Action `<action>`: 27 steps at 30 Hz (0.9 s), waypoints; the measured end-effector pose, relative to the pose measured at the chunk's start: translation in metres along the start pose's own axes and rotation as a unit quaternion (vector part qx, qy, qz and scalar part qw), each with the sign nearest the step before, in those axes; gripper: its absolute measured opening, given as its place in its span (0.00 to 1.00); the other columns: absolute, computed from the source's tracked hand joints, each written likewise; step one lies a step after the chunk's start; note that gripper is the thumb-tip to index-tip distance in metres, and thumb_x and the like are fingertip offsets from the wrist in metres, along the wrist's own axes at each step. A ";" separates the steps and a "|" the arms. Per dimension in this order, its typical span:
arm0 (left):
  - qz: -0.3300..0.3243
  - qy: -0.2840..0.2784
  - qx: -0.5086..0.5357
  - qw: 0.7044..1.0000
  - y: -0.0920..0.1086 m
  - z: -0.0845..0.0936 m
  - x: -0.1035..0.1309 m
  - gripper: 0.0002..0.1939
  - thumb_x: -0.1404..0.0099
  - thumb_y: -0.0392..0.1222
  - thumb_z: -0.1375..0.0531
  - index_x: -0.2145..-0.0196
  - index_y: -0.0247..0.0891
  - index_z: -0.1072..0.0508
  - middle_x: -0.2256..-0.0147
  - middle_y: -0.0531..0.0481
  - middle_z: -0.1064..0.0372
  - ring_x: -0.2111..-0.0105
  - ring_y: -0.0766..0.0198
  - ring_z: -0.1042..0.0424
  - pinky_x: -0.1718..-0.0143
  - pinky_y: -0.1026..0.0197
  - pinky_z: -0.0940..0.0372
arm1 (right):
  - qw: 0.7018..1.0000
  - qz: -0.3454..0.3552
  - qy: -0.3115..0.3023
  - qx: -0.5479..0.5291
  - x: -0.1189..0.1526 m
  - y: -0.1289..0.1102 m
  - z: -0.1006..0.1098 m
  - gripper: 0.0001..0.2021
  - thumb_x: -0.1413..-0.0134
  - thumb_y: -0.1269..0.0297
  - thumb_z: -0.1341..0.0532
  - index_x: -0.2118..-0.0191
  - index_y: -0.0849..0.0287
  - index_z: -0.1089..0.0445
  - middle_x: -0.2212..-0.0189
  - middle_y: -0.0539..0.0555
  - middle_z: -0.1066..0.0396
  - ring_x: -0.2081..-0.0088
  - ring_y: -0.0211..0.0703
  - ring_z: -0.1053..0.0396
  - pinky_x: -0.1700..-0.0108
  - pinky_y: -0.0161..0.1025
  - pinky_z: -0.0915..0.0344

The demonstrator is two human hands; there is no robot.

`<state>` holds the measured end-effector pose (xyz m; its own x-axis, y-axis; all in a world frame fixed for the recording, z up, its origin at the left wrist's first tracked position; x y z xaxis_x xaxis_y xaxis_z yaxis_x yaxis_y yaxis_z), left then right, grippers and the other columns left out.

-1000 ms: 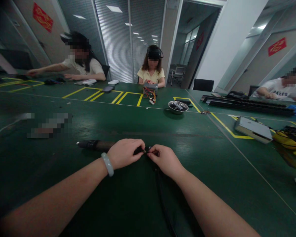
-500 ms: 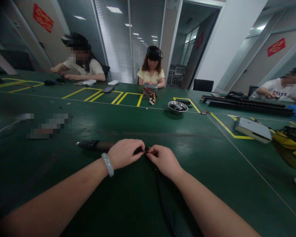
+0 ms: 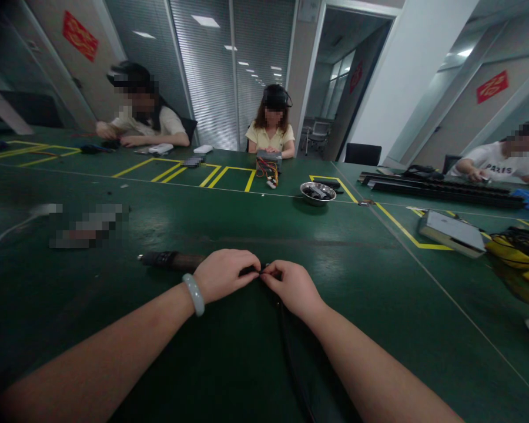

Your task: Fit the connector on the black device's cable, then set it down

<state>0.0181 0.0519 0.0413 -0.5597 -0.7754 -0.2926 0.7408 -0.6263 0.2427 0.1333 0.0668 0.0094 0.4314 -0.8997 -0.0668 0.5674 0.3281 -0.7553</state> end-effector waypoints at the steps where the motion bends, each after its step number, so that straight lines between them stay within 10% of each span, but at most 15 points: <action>1: -0.002 0.000 0.003 1.000 0.000 -0.001 0.000 0.06 0.35 0.44 0.43 0.60 0.45 0.28 0.61 0.55 0.28 0.61 0.62 0.29 0.58 0.58 0.36 | 1.000 0.000 -0.003 -0.002 0.000 0.001 -0.001 0.07 0.44 0.60 0.41 0.64 0.55 0.27 0.67 0.49 0.26 0.67 0.39 0.30 0.65 0.34 0.39; 27: 0.016 0.005 0.000 1.000 0.001 0.002 -0.002 0.07 0.35 0.45 0.42 0.61 0.44 0.26 0.61 0.54 0.26 0.61 0.63 0.28 0.56 0.58 0.36 | 0.999 -0.004 -0.015 0.044 0.001 -0.004 0.001 0.09 0.44 0.58 0.42 0.63 0.55 0.27 0.69 0.50 0.27 0.69 0.39 0.32 0.69 0.35 0.42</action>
<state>0.0188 0.0528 0.0441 -0.5317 -0.7942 -0.2941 0.7586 -0.6010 0.2516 0.1320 0.0646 0.0131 0.4474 -0.8934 -0.0408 0.6293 0.3469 -0.6954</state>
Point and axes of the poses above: each hand's wrist, its own x-axis away from the middle knuckle, its own z-axis out of the back of the hand, y = z × x, the point moved 9 cm from there along -x, towards the middle knuckle
